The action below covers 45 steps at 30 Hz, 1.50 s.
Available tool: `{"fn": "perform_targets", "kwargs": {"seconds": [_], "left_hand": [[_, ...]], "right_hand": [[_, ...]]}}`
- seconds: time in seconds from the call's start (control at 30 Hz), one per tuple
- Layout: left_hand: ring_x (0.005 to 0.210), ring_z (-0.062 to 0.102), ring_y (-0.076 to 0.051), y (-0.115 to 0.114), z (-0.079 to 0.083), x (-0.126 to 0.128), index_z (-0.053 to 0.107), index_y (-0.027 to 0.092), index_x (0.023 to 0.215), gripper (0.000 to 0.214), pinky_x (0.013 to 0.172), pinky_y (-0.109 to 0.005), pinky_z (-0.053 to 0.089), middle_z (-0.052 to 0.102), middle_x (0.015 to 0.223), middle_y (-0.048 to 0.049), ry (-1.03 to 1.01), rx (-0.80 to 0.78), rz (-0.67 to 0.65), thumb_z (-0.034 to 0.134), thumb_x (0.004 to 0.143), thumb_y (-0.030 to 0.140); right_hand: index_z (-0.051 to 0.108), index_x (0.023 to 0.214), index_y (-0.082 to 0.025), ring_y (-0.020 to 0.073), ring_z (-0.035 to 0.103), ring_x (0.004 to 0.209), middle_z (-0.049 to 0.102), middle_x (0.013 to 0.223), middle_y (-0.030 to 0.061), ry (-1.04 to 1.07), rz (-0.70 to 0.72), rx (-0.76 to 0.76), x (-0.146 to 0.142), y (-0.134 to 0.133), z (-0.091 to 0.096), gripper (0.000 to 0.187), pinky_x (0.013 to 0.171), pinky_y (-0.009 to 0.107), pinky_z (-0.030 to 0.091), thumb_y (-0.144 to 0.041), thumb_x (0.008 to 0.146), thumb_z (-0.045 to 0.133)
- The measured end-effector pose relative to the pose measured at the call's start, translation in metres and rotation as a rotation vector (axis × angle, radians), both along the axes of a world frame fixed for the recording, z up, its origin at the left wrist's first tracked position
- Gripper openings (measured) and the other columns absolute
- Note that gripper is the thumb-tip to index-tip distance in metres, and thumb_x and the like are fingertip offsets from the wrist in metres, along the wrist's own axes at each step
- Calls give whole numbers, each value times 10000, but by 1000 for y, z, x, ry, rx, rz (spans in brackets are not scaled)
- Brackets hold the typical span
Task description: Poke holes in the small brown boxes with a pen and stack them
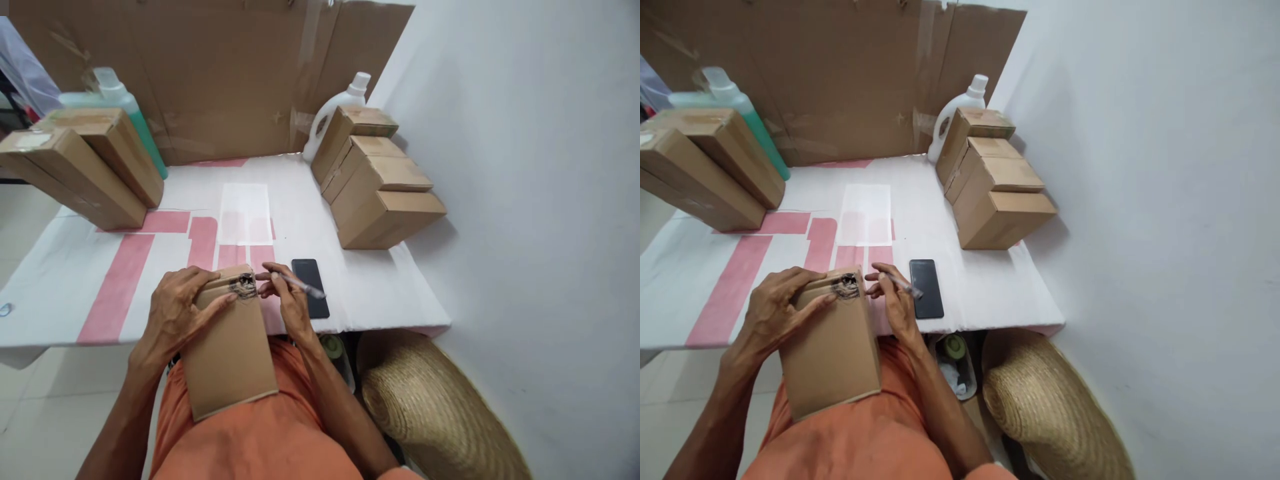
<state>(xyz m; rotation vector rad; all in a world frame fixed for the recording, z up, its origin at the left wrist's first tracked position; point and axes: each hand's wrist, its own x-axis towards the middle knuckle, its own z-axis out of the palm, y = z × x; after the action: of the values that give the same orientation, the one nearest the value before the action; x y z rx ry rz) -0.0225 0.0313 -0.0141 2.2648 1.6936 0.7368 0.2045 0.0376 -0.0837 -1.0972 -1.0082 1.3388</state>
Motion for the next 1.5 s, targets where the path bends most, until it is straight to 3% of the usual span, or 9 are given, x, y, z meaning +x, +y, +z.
{"fn": "perform_targets", "kwargs": {"seconds": [0.1,0.2,0.53,0.9,1.1,1.2,1.33,1.4,1.5], "left_hand": [[966,732,-311,-1,5,4,786,240,1044,523,950,-450,470,805,1011,-88,53,54,-20,550,972,701],[990,731,-329,-2,10,9,788,238,1030,502,957,-470,462,810,1041,-100,87,85,-29,528,994,666],[769,688,-268,-10,23,27,707,276,885,423,640,-358,392,773,946,-30,114,0,258,677,868,698],[786,694,-252,-10,9,24,719,255,861,415,639,-329,370,744,886,-34,67,-9,242,678,862,667],[833,702,-261,-14,0,12,740,249,986,473,713,-348,425,767,982,-56,69,12,168,600,944,699],[851,691,-290,-13,-4,7,731,232,1061,619,757,-379,441,761,995,-80,136,52,92,617,877,812],[868,679,-304,-8,-7,9,705,219,1068,672,803,-406,451,751,1007,-90,238,71,51,678,811,839],[884,680,-306,-6,-7,13,693,216,1049,638,822,-411,453,747,1004,-86,274,70,40,680,831,816],[877,677,-306,-4,-7,17,688,210,1023,636,813,-409,447,738,978,-87,299,83,31,666,842,820]], "right_hand": [[672,1253,-237,275,704,1241,738,1323,112,35,32,45,-8,-10,10,415,1028,417,574,-553,986,640],[600,1330,-252,304,608,1403,646,1482,128,30,75,34,-12,-11,20,526,1131,459,521,-548,915,733],[500,1444,-284,311,555,1426,577,1536,121,-95,136,98,-19,-14,26,665,1105,461,513,-547,886,745],[518,1402,-243,306,593,1331,601,1445,135,-244,32,111,-30,-16,28,634,1126,473,480,-462,842,720],[504,1460,-291,297,546,1443,586,1545,108,-88,74,71,-25,-22,26,598,1152,455,480,-559,954,677],[601,1377,-273,290,628,1337,694,1402,107,-63,-35,54,-17,-21,22,487,1079,442,519,-581,1000,627],[748,1045,-212,196,705,808,777,967,74,-54,-233,104,-13,-18,20,429,703,331,532,-596,1040,558],[760,1047,-208,156,644,652,740,791,27,24,-264,143,-15,-20,24,399,589,287,474,-574,1032,599],[773,1095,-221,146,641,648,731,776,12,94,-242,203,-19,-26,32,319,572,270,480,-510,1018,662]]}}
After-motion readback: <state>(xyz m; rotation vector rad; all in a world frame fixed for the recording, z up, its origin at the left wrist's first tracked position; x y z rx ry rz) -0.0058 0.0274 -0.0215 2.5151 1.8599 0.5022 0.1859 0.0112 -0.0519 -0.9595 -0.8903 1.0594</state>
